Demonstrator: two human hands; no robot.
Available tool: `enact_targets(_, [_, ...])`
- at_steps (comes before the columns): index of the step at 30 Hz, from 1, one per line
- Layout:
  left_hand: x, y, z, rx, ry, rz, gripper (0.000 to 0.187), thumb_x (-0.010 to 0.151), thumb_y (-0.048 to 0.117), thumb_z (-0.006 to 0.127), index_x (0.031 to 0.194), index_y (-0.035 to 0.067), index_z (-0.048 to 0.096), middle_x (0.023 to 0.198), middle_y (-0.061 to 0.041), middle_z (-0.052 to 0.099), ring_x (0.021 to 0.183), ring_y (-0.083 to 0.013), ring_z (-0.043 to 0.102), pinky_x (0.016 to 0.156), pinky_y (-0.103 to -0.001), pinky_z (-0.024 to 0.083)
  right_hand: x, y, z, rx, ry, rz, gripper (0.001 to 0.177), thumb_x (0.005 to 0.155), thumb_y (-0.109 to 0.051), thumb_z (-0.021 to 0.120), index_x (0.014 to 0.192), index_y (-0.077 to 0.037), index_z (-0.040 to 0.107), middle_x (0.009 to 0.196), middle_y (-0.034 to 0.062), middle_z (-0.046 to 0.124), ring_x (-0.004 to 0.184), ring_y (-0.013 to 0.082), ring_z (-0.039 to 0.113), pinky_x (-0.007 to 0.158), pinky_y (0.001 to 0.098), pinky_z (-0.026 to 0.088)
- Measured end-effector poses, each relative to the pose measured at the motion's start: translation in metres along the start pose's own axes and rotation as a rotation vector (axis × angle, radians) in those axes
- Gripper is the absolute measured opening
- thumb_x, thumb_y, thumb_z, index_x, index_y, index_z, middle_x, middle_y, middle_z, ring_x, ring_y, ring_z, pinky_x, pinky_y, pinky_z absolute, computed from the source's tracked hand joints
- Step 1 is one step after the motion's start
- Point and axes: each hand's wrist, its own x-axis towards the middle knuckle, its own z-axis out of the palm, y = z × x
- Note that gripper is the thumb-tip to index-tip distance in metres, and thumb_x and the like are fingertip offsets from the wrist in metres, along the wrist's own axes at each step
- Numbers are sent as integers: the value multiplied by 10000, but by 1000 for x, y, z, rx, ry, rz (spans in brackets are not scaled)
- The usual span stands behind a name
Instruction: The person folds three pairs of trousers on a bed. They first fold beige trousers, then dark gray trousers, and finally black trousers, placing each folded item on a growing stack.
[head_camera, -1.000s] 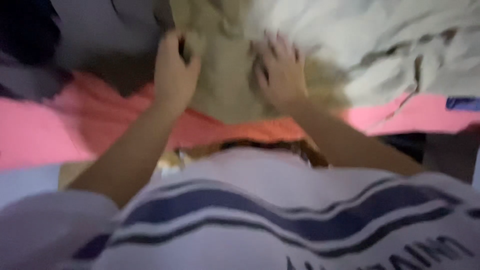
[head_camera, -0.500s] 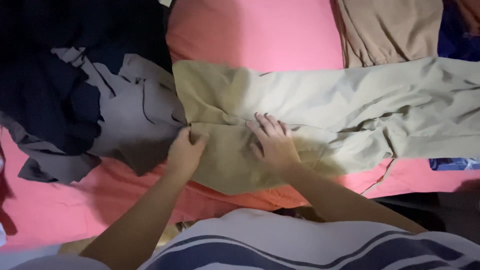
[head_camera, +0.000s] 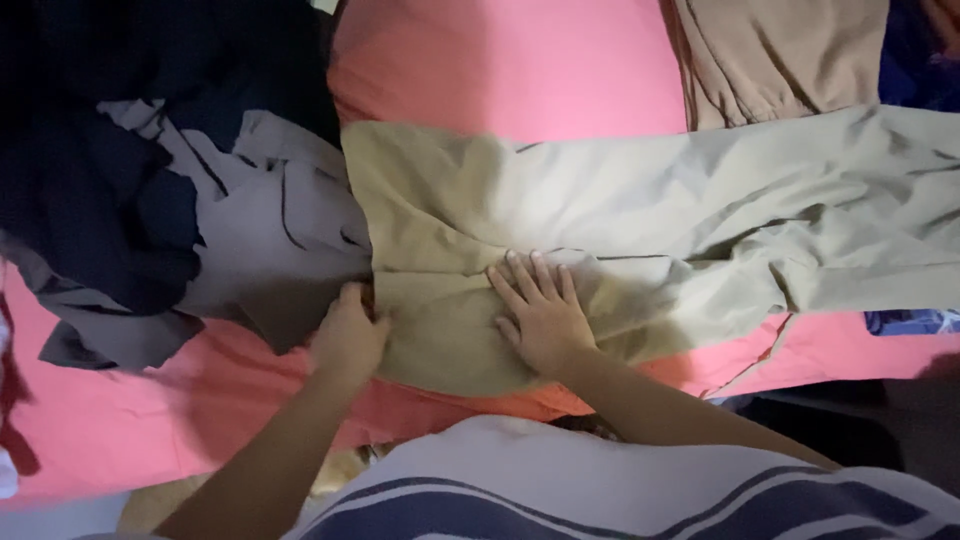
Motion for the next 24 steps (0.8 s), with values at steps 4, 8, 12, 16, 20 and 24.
enact_targets(4, [3,6,10,-43,97,23,700,837,317,716,1402,-6,461,1322,-260,580,1223,-404,580,1005,-487,473,-6,-9,-8,-30,-117,65,732,977,-486,469,1609,-229,204,1659,136,183,1515,382,141,1191,633,101])
enact_targets(8, [16,13,26,-164,71,31,717,845,387,728,1376,-31,487,1300,-282,610,1212,-417,603,1005,-489,484,-16,1,-2,-43,-31,24,705,979,-476,494,1594,-230,252,1638,136,242,1500,382,179,1190,631,134])
enact_targets(12, [33,11,37,-180,32,108,657,872,441,686,1342,0,560,1229,-272,685,1163,-434,649,984,-499,512,-23,10,-15,57,45,30,714,931,-392,573,1573,-221,313,1625,132,295,1504,377,235,1189,607,186])
enact_targets(16, [28,18,12,-23,-27,82,599,980,524,556,1346,52,613,1251,-262,687,1189,-446,635,1005,-523,497,-44,48,-27,27,192,61,706,916,-315,611,1555,-199,335,1619,140,312,1501,363,270,1184,612,206])
enact_targets(20, [26,28,-10,80,-40,-27,703,1006,581,486,1414,11,531,1308,-296,635,1230,-458,611,1028,-540,486,-88,108,-17,42,377,273,684,826,-115,623,1489,-155,456,1570,142,424,1443,378,380,1163,562,300])
enact_targets(24, [27,37,-10,54,4,-82,798,962,587,545,1462,-30,469,1359,-316,591,1265,-454,593,1046,-528,484,-156,178,15,87,664,792,594,841,-75,615,1428,-39,530,1345,257,567,1342,432,494,1193,541,380])
